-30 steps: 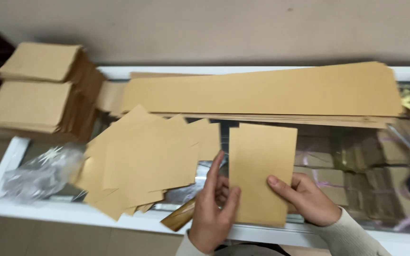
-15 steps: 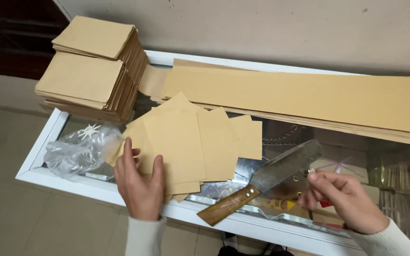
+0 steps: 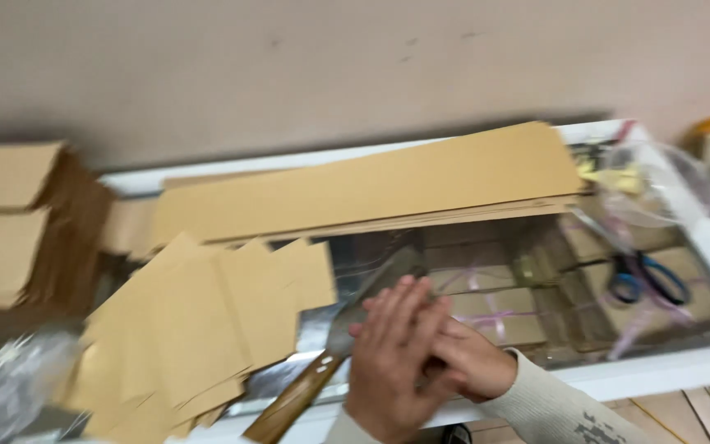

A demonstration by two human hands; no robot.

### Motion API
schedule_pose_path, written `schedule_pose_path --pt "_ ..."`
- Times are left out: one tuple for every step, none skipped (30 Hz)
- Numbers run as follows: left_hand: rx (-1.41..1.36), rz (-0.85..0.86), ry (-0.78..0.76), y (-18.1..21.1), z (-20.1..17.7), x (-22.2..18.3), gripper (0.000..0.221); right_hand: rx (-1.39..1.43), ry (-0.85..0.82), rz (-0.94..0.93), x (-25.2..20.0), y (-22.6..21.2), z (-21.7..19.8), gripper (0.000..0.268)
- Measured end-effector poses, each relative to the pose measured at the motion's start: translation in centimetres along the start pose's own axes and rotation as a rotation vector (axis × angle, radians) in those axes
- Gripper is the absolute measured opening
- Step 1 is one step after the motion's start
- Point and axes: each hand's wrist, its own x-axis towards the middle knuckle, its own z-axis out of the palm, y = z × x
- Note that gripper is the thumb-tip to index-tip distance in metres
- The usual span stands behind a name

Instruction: Folding and cutting brown paper strips to create small bags using a knife and a lighter.

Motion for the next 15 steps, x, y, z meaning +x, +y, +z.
schedule_pose_path --pt "-0.009 0.02 -0.009 -0.3 0.7 0.2 0.077 -0.005 0.023 -0.004 -0.7 -0.6 -0.9 0.08" --pt "0.05 -0.019 -0.078 -0.7 1.4 0.5 0.071 0.51 0.269 0.198 -1.4 -1.2 -1.9 0.062" --pt "0.116 -0.055 -0.146 -1.1 2.1 0.8 0.073 1.034 0.51 0.383 -2.0 -1.7 -2.8 0.047" --pt "0.112 -0.033 -0.154 -1.0 2.7 0.8 0.073 1.036 0.526 0.363 -3.4 -1.9 -5.2 0.047" --pt "0.109 -0.083 -0.148 -0.9 3.5 0.9 0.07 0.848 0.521 0.273 -4.9 -2.2 -7.8 0.058" --pt "0.106 -0.133 -0.142 -0.9 4.2 1.0 0.067 0.661 0.515 0.185 -6.4 -2.4 -10.3 0.069" --pt "0.102 -0.115 -0.143 -1.1 5.1 0.7 0.067 0.655 0.528 0.173 -7.0 -1.7 -12.8 0.069" --pt "0.142 -0.092 -0.133 -1.4 6.0 0.4 0.061 0.401 0.675 0.206 -7.6 -1.0 -15.2 0.06" --pt "0.182 -0.074 -0.125 -1.7 6.7 -0.1 0.056 0.146 0.813 0.248 -8.1 -0.2 -17.6 0.051" --pt "0.178 -0.061 -0.127 -1.7 7.2 0.2 0.056 0.144 0.826 0.242 -8.3 1.2 -20.1 0.051" --pt "0.196 -0.066 -0.167 -1.8 7.5 0.2 0.055 -0.168 0.844 0.289 -8.3 2.7 -22.3 0.053" --pt "0.213 -0.072 -0.207 -1.9 7.8 0.2 0.054 -0.482 0.852 0.334 -8.3 4.3 -24.6 0.055" --pt "0.217 -0.069 -0.202 -2.0 7.9 0.4 0.054 -0.484 0.851 0.327 -7.9 4.3 -25.6 0.055" --pt "0.202 -0.104 -0.195 -2.2 7.9 0.6 0.052 -0.631 0.745 0.388 -7.5 4.2 -26.6 0.059" --pt "0.192 -0.144 -0.189 -2.4 7.7 0.6 0.051 -0.772 0.628 0.445 -6.7 4.3 -27.3 0.065"
